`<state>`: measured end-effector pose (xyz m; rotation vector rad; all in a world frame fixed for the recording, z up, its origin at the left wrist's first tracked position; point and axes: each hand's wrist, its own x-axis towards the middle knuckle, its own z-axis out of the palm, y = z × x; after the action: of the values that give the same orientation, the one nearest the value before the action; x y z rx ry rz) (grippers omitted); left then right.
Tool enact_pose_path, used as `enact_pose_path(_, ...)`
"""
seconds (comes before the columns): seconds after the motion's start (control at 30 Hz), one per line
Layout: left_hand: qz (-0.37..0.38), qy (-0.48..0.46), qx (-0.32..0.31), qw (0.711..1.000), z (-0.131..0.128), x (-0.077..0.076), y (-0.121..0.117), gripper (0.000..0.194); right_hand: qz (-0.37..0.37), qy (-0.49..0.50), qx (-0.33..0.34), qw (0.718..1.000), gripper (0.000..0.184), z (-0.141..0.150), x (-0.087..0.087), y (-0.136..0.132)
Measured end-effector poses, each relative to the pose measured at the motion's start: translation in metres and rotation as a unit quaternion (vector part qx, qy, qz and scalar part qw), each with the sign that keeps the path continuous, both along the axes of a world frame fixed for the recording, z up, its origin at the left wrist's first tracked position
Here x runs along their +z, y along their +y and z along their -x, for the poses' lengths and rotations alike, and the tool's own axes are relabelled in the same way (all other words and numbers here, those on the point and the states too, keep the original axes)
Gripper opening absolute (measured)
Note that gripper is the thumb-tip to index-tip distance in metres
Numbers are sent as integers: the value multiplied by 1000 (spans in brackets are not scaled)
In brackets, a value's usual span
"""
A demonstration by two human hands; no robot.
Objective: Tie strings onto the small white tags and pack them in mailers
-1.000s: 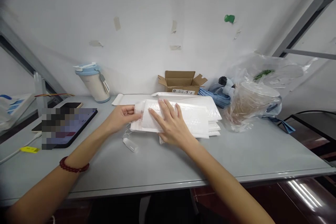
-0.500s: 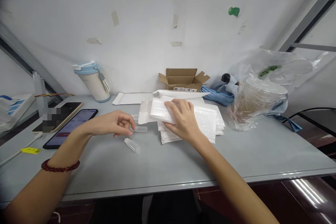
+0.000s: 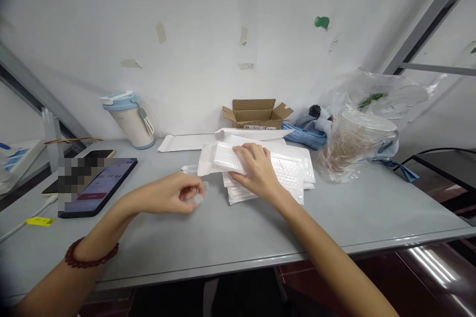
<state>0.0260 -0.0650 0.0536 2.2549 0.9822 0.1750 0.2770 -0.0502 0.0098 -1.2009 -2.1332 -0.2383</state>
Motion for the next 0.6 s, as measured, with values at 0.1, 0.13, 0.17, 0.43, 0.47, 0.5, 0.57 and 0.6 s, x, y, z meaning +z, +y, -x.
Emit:
enact_pose_path(0.1,-26,-219,122,968,9,14,2,19,5,16,-1,1000,48,0,0,1)
enact_pose_path(0.13,-53,-283,164,943,12,18,4,21,5,20,-1,1000,48,0,-1,1)
enact_pose_path(0.17,-81,-329,201,919,15,20,5,22,5,24,0,1000,48,0,-1,1)
enact_pose_path(0.43,-89,-332,231,910,5,-4,18,30,-11,42,9,999,46,1,-1,1)
enact_pose_path(0.47,-95,-325,218,915,0,-9,18,30,-13,48,11,999,45,1,0,1)
enact_pose_path(0.5,-111,-319,205,919,-4,-14,19,28,-16,54,14,998,45,1,0,1)
enact_pose_path(0.57,-162,-313,187,917,-13,-22,18,22,-22,55,19,998,45,1,-1,1)
enact_pose_path(0.6,-190,-311,183,913,-17,-25,18,19,-26,51,21,998,46,1,-1,1)
